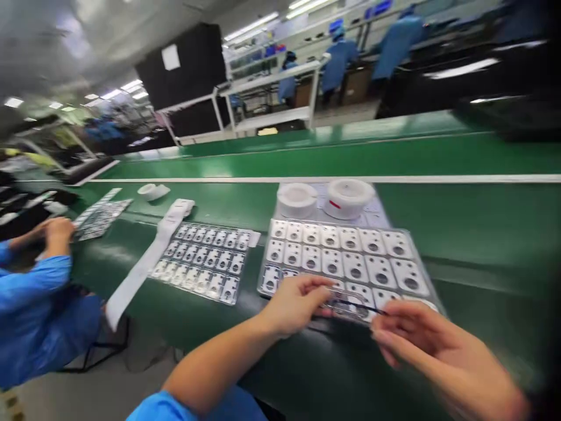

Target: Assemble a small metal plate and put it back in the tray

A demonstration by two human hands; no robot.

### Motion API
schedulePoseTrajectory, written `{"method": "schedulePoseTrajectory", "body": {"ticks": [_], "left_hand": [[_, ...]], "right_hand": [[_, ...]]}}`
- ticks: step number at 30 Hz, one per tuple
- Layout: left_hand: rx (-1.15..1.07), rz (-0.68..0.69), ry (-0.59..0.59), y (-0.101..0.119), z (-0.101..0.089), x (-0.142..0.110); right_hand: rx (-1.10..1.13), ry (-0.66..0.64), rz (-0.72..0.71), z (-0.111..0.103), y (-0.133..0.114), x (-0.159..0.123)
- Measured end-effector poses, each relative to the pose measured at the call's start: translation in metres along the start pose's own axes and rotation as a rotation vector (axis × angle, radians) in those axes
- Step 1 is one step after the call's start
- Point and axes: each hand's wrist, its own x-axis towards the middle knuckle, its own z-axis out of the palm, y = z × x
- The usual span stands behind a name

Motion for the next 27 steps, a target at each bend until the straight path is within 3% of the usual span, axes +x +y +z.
{"method": "schedulePoseTrajectory", "body": {"ticks": [3, 5, 11, 17, 22, 27], "left_hand": [[-0.057, -0.029, -0.034, 0.001, -0.006, -0.004], [-0.07, -0.04, -0.025, 0.002, -0.006, -0.006], [-0.026, -0.067, -0.028, 0.002, -0.003, -0.007], [-0.031, -0.101, -0.034, 0.0, -0.005, -0.008], [-0.002, -0.115, -0.047, 0.0, -0.006, -0.008], [0.089, -0.067, -0.057, 0.002, -0.006, -0.009]], "right_hand": [[0.126, 0.065, 0.215, -0.001, -0.003, -0.001], [0.17, 0.061, 0.251, -0.001, 0.0, 0.003], [0.167, -0.071, 0.258, -0.009, 0.014, 0.006], [0.123, -0.03, 0.252, -0.01, 0.015, 0.007], [0.117, -0.081, 0.277, -0.01, 0.014, 0.008], [0.058, -0.067, 0.249, -0.011, 0.01, 0.006]]}}
